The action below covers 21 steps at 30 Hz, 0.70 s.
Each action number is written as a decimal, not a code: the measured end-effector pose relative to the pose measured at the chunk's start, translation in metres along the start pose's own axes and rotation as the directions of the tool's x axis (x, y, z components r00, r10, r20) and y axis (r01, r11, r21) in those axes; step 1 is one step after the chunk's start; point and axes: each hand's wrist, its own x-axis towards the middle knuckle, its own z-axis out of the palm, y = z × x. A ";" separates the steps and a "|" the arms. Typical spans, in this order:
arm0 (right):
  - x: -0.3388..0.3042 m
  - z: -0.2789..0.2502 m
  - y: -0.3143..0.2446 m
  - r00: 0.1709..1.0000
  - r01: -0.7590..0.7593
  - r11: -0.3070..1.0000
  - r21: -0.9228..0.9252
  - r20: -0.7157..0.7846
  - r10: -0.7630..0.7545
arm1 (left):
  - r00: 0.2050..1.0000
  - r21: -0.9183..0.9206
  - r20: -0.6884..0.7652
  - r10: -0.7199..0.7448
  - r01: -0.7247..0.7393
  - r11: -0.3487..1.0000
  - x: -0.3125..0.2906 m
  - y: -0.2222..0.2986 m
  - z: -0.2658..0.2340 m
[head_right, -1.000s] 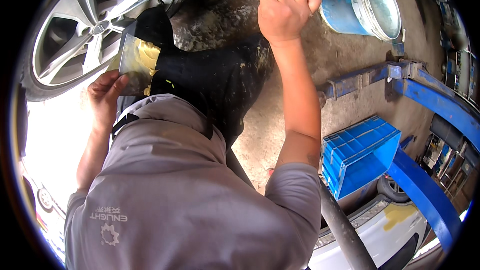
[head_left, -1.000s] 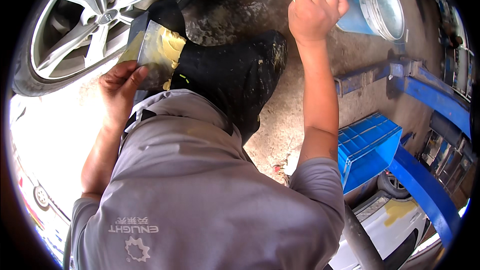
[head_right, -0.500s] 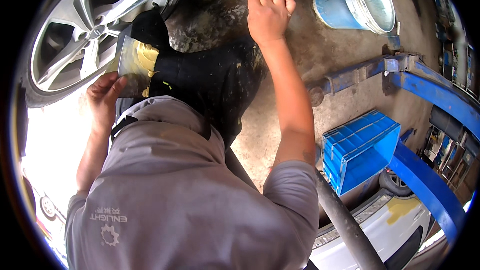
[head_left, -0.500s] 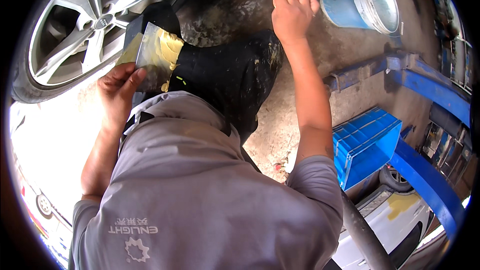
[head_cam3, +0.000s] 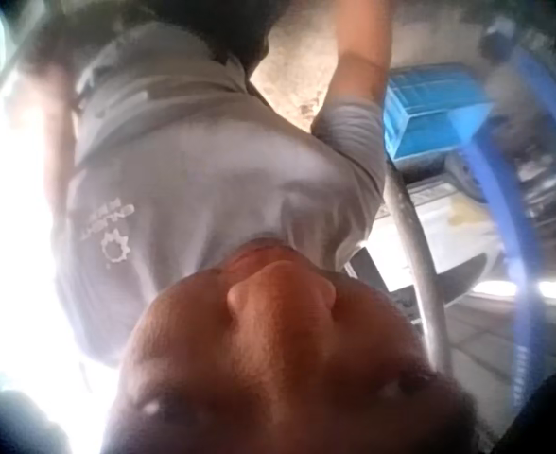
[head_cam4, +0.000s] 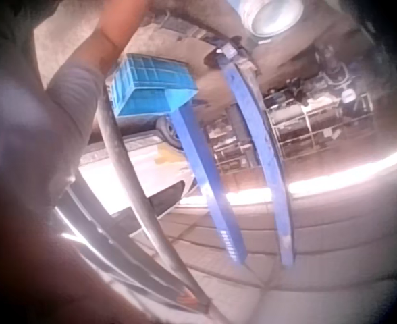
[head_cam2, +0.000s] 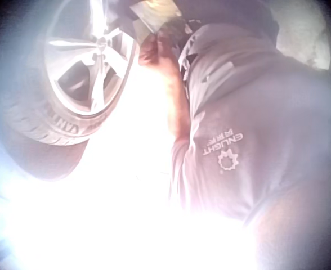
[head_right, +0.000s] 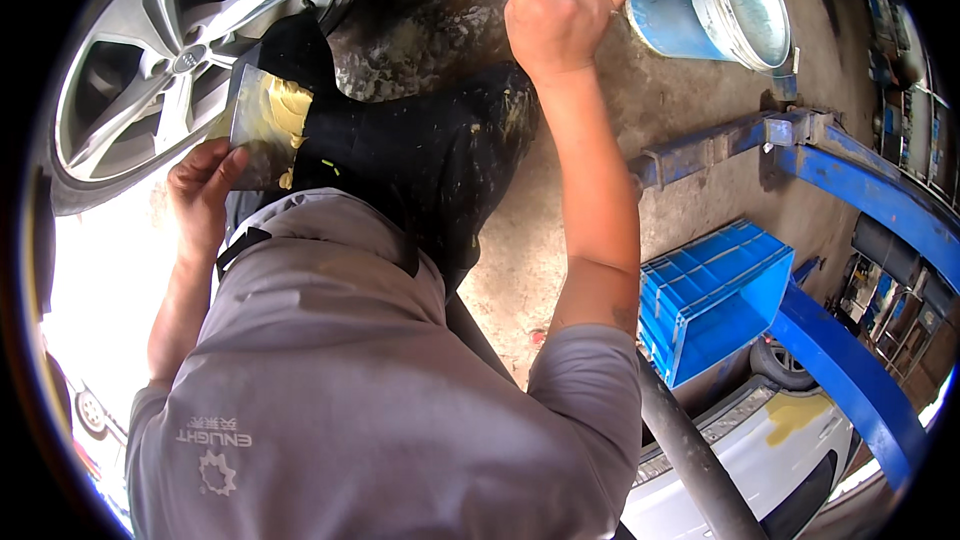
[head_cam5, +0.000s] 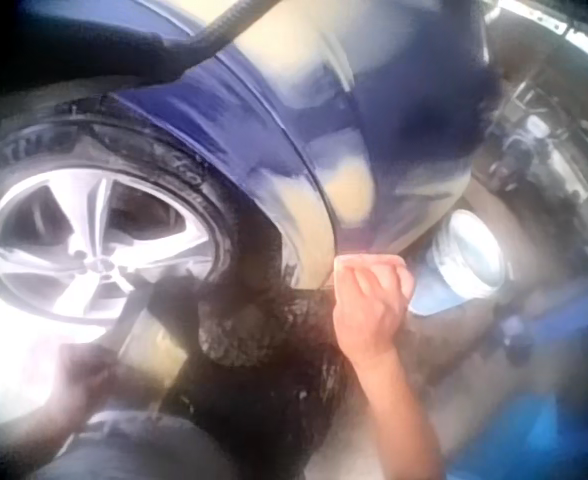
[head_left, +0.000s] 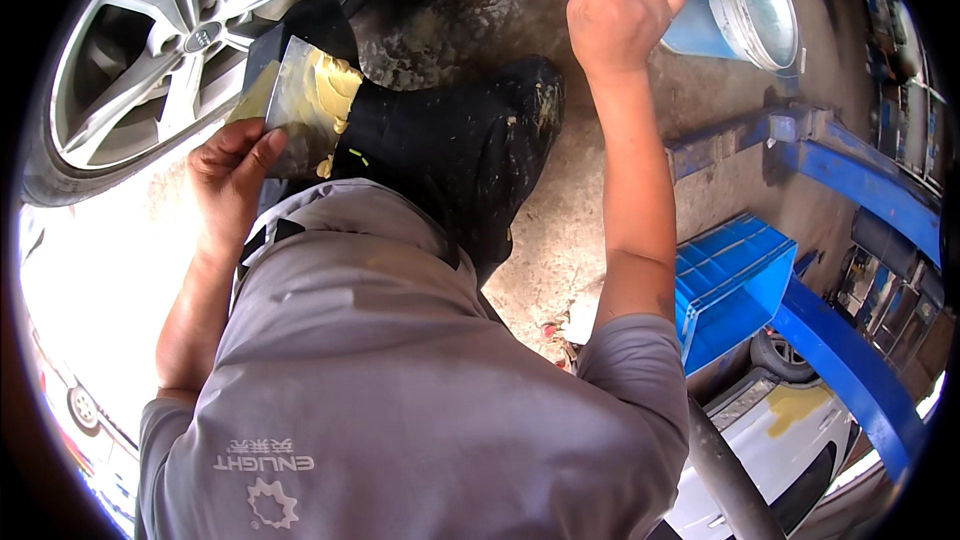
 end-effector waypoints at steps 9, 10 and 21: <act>-0.043 0.031 0.022 1.000 -0.024 0.999 -0.042 0.017 0.025 | 0.999 0.035 0.016 0.033 -0.034 0.999 0.002 0.005 0.002; -0.062 0.043 0.029 1.000 -0.027 0.998 -0.056 0.000 0.027 | 0.999 0.030 0.018 0.033 -0.034 0.999 0.002 0.006 0.002; -0.105 0.077 0.027 0.996 -0.069 0.997 -0.028 0.053 0.070 | 1.000 0.053 0.010 0.021 -0.021 0.998 -0.002 0.002 -0.002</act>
